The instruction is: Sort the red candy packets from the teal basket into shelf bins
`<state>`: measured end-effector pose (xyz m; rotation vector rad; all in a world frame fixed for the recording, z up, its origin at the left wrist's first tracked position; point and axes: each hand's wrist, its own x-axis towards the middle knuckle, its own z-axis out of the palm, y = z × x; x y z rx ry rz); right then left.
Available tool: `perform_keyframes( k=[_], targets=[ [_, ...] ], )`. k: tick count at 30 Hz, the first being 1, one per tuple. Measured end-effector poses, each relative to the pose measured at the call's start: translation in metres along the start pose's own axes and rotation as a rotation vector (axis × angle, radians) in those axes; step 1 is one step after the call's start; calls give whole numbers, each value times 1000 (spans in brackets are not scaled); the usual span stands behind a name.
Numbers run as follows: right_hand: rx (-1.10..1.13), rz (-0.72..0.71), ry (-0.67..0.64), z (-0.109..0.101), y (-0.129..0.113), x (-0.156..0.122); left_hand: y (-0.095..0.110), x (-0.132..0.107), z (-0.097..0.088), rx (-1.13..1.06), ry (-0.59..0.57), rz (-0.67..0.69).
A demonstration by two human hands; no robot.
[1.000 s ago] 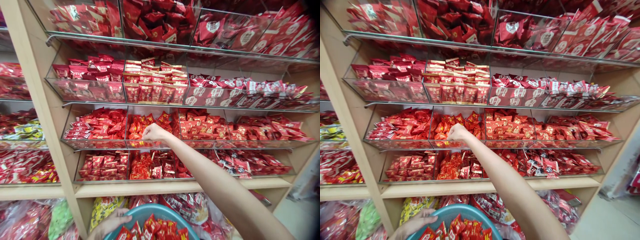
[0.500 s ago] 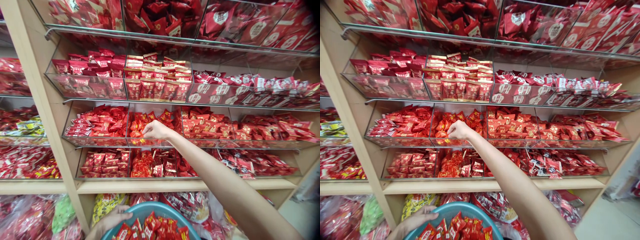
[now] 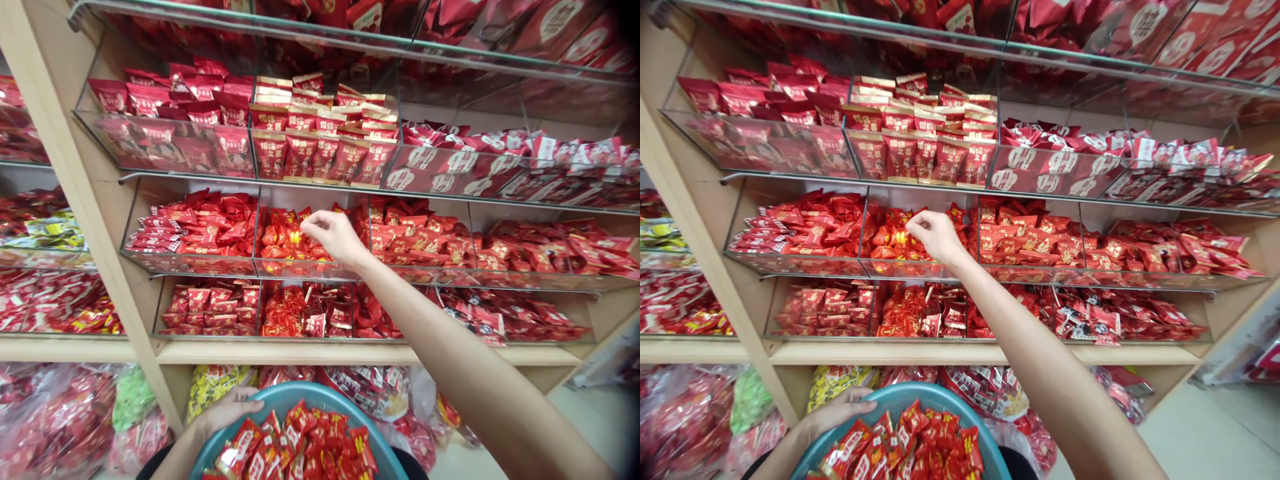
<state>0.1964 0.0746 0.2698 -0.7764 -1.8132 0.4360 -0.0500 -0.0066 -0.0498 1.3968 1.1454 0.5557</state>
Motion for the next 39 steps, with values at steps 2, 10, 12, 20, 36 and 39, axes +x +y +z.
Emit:
perform_keyframes(
  k=[2, 10, 12, 20, 36, 39],
  targets=[
    [127, 0, 120, -13, -10, -17, 1, 0, 0, -52, -10, -13],
    [191, 307, -47, -30, -5, -167, 1, 3, 1, -192, -35, -97],
    [196, 449, -143, -16, 21, -204, 2, 3, 2, -210, -48, -104],
    [-121, 628, -286, 47, 101, -276, 7, 0, 3, -218, -47, -102],
    [-435, 633, -353, 56, 87, -293, 4, 0, 4, -201, -25, -96],
    [-501, 550, -370, 57, 89, -298, 3, 0, 3, -203, -40, -103]
  ],
)
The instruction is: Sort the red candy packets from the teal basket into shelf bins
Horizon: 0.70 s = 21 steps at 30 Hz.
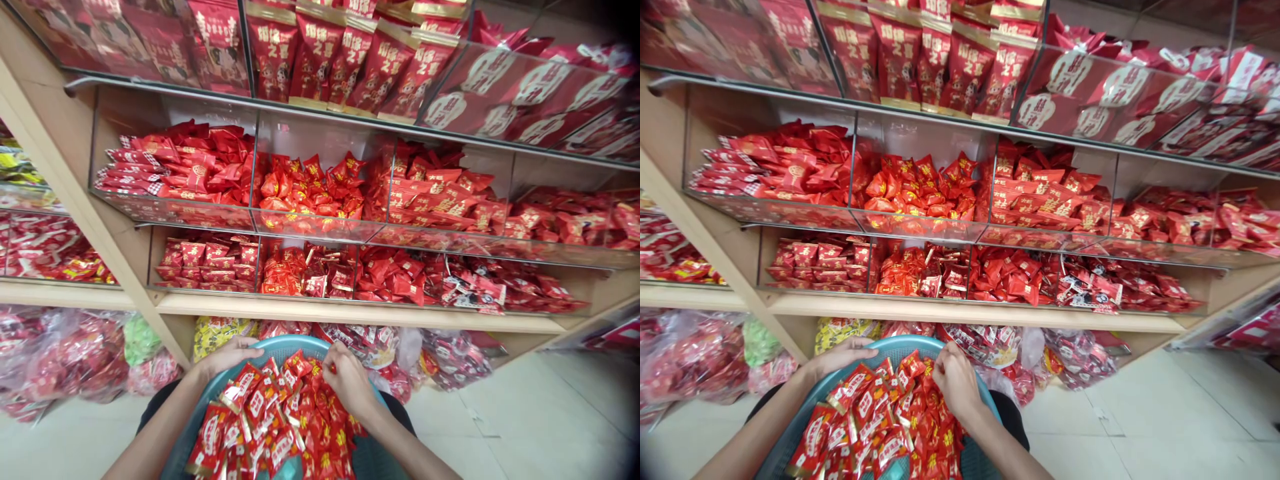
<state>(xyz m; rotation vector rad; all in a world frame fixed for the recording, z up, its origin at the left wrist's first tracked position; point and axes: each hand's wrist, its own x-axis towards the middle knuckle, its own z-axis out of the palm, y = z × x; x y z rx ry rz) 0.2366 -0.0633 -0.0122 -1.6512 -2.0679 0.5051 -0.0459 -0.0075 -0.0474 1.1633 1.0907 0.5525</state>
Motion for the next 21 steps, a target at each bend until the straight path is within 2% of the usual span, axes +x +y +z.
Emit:
perform_keyframes(
  k=[10, 21],
  targets=[
    [-291, -64, -46, 11, -3, -9, 2, 2, -4, 33, 15, -4],
    [-317, -76, -71, 12, -11, -17, -2, 1, -1, 2, 6, -7]
  ],
)
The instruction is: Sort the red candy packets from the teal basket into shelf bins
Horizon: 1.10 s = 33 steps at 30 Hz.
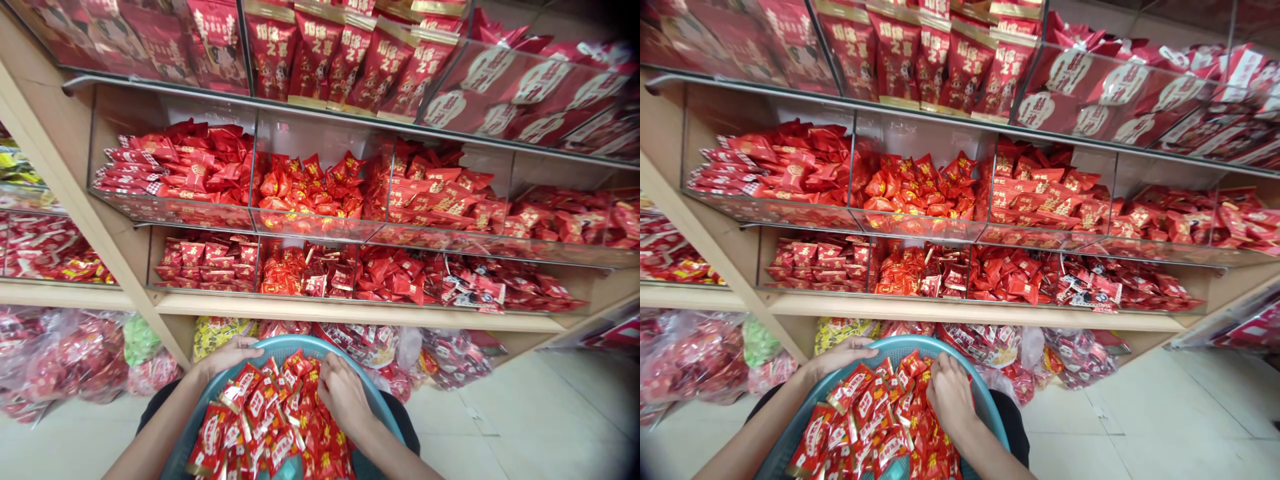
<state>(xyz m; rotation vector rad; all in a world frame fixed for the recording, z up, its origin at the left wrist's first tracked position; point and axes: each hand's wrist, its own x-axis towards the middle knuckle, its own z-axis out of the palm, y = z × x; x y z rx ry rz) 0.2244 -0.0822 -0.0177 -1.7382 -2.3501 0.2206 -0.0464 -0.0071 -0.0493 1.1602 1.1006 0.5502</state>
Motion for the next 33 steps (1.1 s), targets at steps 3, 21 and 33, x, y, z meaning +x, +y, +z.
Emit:
perform_keyframes(
  k=[3, 21, 33],
  targets=[
    [-21, 1, -4, 1, 0, 0, -1, 1, -1, 5, 2, 13],
    [218, -458, 612, -253, -38, 146, -2, 4, -4, 99, 42, 103],
    [322, -404, 307, -252, -53, 212, -4, 6, -5, 110, 53, 116]
  ],
)
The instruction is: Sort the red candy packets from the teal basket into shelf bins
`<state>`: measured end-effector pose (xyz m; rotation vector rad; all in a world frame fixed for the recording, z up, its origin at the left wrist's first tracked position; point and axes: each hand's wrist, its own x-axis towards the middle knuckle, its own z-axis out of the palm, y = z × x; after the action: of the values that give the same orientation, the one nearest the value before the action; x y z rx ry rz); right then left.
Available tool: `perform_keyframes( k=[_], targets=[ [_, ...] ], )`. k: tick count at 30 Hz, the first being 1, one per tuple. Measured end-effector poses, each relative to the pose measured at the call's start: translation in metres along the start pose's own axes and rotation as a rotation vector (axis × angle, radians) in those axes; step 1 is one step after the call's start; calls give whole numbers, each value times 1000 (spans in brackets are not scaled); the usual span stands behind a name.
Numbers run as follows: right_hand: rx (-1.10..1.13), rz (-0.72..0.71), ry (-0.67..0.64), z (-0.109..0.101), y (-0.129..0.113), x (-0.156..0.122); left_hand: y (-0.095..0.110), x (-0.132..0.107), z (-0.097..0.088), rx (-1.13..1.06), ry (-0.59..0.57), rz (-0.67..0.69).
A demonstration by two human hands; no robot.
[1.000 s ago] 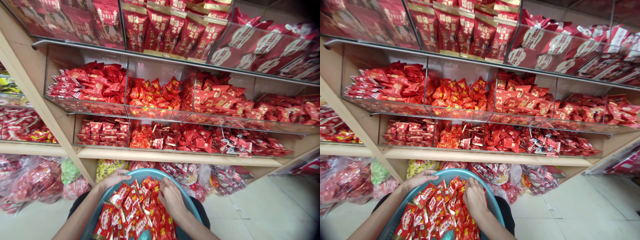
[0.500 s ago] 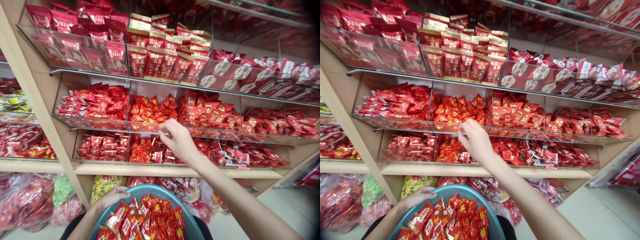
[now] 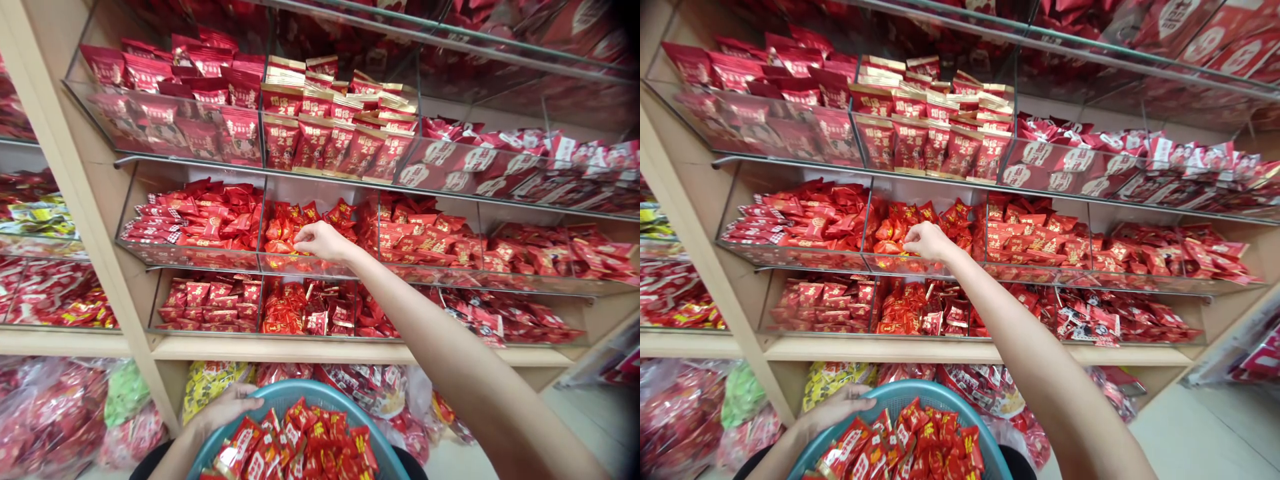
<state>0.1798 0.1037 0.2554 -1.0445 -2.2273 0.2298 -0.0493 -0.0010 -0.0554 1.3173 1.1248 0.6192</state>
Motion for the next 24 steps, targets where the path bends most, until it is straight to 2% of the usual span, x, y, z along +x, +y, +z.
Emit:
perform_keyframes(
  k=[9, 12, 15, 18, 20, 22, 24],
  targets=[
    [-40, 6, 98, -4, -2, -7, -2, 2, -1, 21, -5, 5],
    [-82, -6, 189, -14, -3, -12, 0, 0, 0, 26, -5, 9],
    [-93, -35, 312, -33, -6, -23, 4, -2, 2, 25, -5, 7],
    [-95, -124, 500, -53, -16, -51, 5, -3, 3, 16, -20, -1],
    [-112, -190, 590, -59, -24, -78, 5, -3, 3, 12, -35, -2],
    [-82, -189, 589, -50, -29, -112, 5, -2, 3, 10, -47, 5],
    [13, -138, 508, -23, -28, -146, 4, -1, 2, 7, -60, 12]
  ],
)
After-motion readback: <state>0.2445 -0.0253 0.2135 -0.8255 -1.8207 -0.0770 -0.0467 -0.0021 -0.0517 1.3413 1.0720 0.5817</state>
